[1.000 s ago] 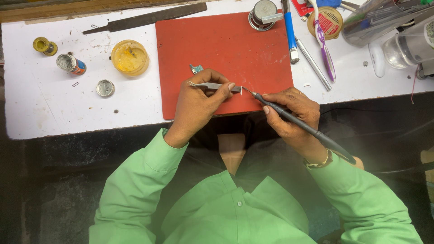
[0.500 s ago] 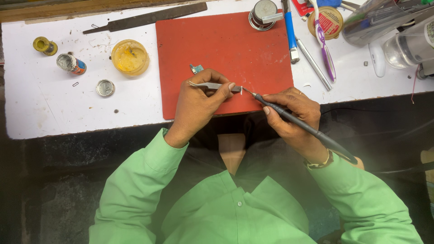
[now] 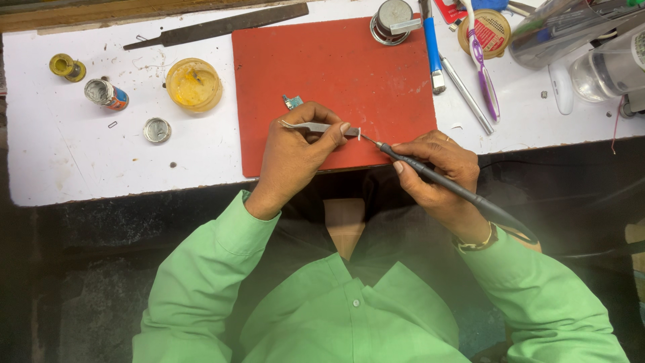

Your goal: The person works on a small electronic component on a red mat, using a metal tool to scrape and clean a surface, then uses tweezers to handle a tiny metallic piece, and finally uses a soldering iron to work on the component.

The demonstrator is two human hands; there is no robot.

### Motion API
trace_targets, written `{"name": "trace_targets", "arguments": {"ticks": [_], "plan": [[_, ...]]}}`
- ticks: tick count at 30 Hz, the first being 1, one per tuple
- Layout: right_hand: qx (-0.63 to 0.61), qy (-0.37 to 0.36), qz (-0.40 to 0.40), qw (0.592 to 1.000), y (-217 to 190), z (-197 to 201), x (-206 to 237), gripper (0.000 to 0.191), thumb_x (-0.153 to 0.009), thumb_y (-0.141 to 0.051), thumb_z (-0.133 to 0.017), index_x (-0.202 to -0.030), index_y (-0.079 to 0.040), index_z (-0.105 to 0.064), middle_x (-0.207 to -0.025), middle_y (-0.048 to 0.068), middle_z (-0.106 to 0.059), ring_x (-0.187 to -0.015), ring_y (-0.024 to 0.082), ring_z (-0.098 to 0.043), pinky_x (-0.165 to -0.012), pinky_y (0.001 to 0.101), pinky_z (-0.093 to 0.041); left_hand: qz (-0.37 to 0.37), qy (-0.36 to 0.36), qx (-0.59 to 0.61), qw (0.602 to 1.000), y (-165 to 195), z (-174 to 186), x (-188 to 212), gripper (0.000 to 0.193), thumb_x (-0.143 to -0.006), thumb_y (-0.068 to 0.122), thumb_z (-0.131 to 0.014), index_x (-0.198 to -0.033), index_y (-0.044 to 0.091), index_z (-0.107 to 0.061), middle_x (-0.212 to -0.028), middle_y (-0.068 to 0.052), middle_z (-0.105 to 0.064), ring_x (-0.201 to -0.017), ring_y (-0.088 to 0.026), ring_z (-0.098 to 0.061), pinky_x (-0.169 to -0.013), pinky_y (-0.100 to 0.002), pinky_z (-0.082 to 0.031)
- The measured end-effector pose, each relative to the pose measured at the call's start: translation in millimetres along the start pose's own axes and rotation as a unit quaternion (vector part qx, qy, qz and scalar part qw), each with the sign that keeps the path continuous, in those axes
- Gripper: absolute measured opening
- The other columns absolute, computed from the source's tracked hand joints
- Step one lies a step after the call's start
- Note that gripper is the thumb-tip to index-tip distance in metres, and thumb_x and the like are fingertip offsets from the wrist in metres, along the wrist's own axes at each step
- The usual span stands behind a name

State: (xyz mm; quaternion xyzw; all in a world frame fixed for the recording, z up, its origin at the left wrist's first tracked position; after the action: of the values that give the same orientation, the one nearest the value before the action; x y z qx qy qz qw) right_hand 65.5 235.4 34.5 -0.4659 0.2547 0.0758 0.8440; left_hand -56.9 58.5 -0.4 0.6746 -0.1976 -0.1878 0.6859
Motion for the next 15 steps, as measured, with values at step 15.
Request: {"name": "trace_targets", "arguments": {"ticks": [15], "plan": [[-0.012, -0.012, -0.009, 1.000, 3.0, 0.8, 1.3, 0.019, -0.086, -0.001, -0.077, -0.105, 0.003, -0.074, -0.086, 0.010, -0.071, -0.078, 0.016, -0.065, -0.068, 0.0256, -0.050, -0.007, -0.003, -0.008, 1.000, 1.4, 0.2, 0.2, 0.015, -0.096, 0.016, -0.072, -0.097, 0.001, -0.068, -0.089, -0.008, -0.077, -0.090, -0.013, -0.078, -0.076, -0.025, -0.065]]}}
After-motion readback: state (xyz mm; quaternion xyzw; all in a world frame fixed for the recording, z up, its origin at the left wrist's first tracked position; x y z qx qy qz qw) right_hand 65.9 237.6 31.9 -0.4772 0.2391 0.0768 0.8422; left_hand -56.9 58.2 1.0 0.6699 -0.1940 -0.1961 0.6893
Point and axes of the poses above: each hand's wrist, its own x-axis away from the middle knuckle, its own z-axis out of the back of the hand, y = z × x, the point moved 8 cm from there along -x, towards the middle knuckle
